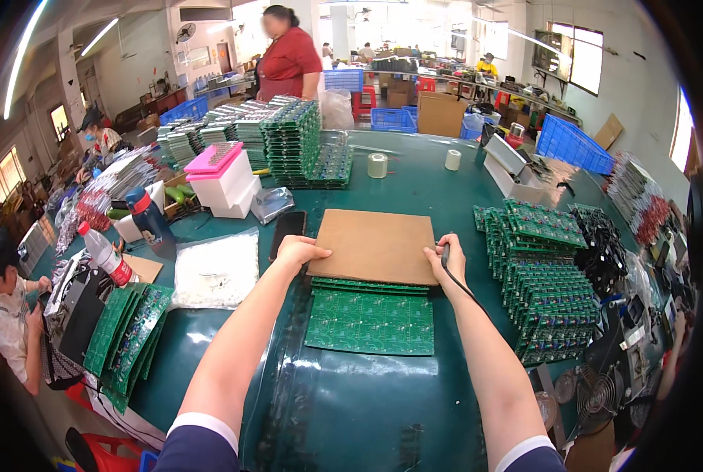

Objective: The person places circuit boards onto a cardboard base one at a time, solders components onto them using a soldering iron, and stacks the completed circuit boards on the table.

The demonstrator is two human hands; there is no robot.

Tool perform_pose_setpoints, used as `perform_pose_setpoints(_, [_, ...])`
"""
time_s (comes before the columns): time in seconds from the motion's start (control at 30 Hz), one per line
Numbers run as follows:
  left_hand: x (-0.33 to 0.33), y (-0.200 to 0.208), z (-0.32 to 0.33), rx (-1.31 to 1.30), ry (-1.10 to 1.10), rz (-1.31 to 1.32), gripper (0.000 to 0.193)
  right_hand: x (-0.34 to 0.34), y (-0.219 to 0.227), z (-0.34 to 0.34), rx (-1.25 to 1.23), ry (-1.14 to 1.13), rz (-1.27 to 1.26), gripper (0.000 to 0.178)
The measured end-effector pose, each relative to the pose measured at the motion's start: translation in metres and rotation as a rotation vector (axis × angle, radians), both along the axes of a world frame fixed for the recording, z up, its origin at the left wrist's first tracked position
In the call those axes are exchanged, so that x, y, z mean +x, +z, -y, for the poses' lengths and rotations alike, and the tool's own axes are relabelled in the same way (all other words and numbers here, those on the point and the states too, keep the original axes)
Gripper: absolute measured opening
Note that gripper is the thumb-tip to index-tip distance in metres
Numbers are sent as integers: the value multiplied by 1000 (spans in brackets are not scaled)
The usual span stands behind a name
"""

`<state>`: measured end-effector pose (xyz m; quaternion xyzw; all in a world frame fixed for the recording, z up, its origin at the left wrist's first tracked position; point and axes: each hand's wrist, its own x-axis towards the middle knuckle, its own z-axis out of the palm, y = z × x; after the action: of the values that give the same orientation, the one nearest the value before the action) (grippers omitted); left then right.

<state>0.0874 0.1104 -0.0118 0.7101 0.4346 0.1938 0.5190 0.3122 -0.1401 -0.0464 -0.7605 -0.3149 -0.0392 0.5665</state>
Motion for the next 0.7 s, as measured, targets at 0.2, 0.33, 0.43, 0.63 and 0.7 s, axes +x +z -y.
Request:
perform_pose_setpoints(0.2, [0,9,9,-34,48,54,44,-8,6,1,52,-40,-9,37])
perform_pose_setpoints(0.33, [-15,33,13,-147,-56,201,41,-17,30,12,140,-7,-1,38])
perform_pose_setpoints(0.43, [-47,79,49,-114,-130,174,38,-40,62,38,322,125,-92,36])
perform_pose_setpoints(0.63, [-139,115,121,19,-325,54,32,-124,108,135,362,345,-148,39])
perform_pose_setpoints(0.7, [-173,101,142,-17,-376,96,32,-156,114,173,330,442,-219,42])
